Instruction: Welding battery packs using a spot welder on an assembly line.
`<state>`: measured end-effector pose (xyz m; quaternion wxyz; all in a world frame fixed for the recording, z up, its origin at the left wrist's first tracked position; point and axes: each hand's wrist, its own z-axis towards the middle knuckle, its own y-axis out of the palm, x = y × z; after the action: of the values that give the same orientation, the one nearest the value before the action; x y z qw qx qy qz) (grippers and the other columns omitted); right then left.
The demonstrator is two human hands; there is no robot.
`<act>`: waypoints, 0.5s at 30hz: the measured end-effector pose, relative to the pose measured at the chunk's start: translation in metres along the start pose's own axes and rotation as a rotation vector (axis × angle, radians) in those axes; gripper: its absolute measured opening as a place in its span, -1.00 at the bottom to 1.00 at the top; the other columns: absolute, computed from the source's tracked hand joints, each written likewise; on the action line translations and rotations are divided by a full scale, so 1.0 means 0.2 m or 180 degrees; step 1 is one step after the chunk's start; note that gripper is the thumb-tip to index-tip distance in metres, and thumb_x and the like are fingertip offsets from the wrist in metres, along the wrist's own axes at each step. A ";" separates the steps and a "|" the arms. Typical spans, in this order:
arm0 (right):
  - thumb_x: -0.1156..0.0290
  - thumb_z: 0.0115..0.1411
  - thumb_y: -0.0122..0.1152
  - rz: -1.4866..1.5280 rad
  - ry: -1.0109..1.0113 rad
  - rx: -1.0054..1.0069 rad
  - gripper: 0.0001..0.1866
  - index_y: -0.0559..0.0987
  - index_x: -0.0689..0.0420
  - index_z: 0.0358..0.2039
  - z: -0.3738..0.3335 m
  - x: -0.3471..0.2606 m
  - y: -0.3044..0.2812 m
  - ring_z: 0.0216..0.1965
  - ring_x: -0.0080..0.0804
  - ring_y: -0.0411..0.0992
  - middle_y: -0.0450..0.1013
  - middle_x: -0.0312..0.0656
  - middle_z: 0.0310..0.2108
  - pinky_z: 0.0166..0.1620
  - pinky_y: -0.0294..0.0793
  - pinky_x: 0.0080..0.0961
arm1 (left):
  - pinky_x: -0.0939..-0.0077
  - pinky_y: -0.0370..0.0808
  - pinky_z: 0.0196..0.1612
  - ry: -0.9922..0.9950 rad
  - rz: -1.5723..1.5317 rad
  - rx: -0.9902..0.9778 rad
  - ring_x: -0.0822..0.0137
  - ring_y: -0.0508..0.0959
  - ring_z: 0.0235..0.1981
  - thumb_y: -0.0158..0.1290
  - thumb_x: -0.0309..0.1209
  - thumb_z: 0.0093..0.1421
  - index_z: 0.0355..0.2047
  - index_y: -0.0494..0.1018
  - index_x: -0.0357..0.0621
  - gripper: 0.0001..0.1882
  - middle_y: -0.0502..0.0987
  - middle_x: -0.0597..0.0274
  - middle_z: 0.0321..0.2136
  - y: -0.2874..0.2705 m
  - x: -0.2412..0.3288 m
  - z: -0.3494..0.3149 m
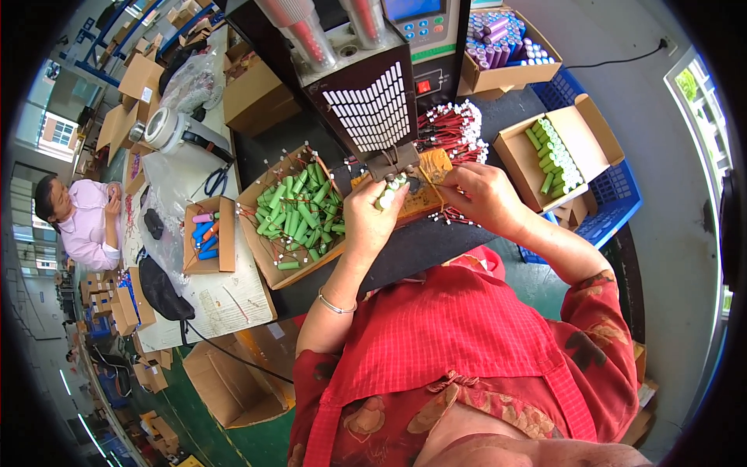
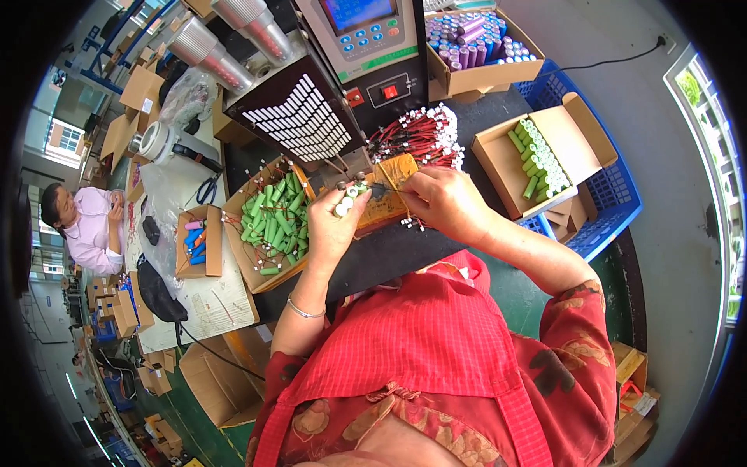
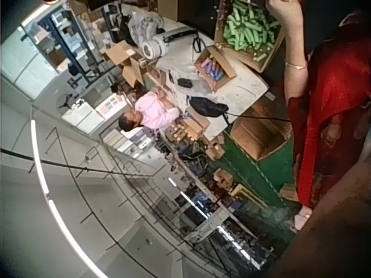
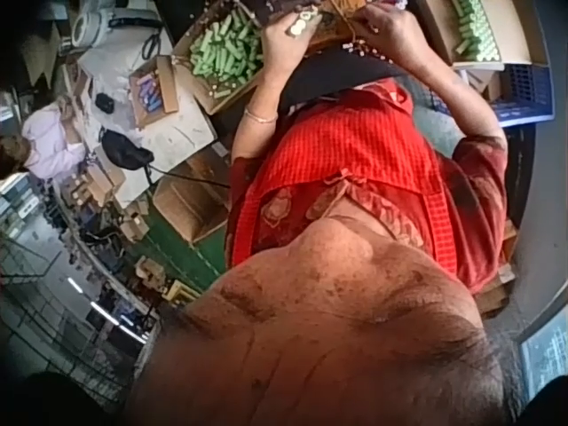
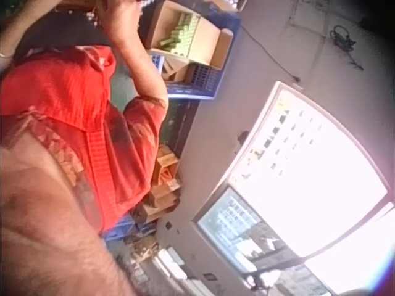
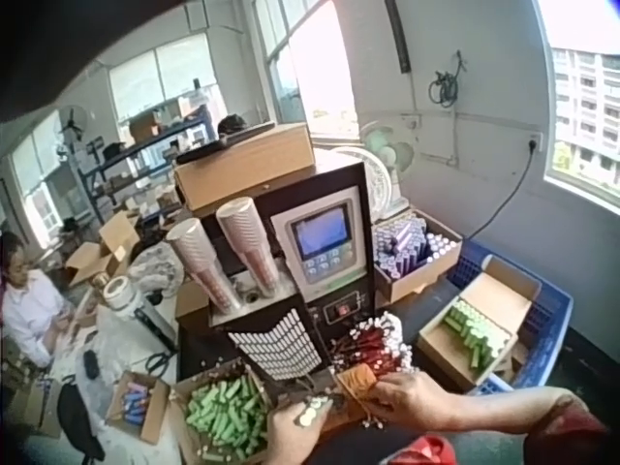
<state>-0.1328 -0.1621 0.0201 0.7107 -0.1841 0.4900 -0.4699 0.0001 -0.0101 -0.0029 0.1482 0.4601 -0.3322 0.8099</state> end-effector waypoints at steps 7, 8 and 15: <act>0.42 -0.05 0.15 -0.0286 -0.0003 -0.0097 -0.89 0.43 0.16 -0.55 0.01 0.02 0.01 -0.54 -0.23 0.42 0.36 -0.15 -0.61 -0.48 0.42 -0.35 | 0.51 0.40 -0.39 -0.0095 0.0049 -0.0143 0.29 0.49 -0.49 0.17 -0.53 -0.07 -0.39 0.49 -0.25 -0.81 0.46 0.20 -0.50 -0.02 0.00 0.04; 0.42 -0.05 0.15 -0.0310 0.0012 -0.0117 -0.89 0.43 0.16 -0.55 0.01 0.02 0.01 -0.55 -0.23 0.42 0.36 -0.16 -0.62 -0.49 0.42 -0.35 | 0.51 0.40 -0.38 -0.0138 0.0115 -0.0219 0.30 0.50 -0.47 0.18 -0.53 -0.07 -0.38 0.49 -0.24 -0.80 0.46 0.20 -0.47 -0.02 -0.01 0.04; 0.44 -0.06 0.16 -0.0336 -0.0132 -0.0044 -0.89 0.42 0.17 -0.55 0.00 0.01 0.00 -0.55 -0.23 0.41 0.34 -0.17 -0.62 -0.50 0.41 -0.36 | 0.50 0.40 -0.39 0.0131 0.0001 -0.0022 0.29 0.48 -0.48 0.19 -0.52 -0.09 -0.41 0.49 -0.26 -0.81 0.44 0.20 -0.50 0.00 -0.02 0.03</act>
<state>-0.1332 -0.1640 0.0194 0.6937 -0.2243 0.4681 -0.4994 0.0057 -0.0141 -0.0037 0.1565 0.4427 -0.3320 0.8181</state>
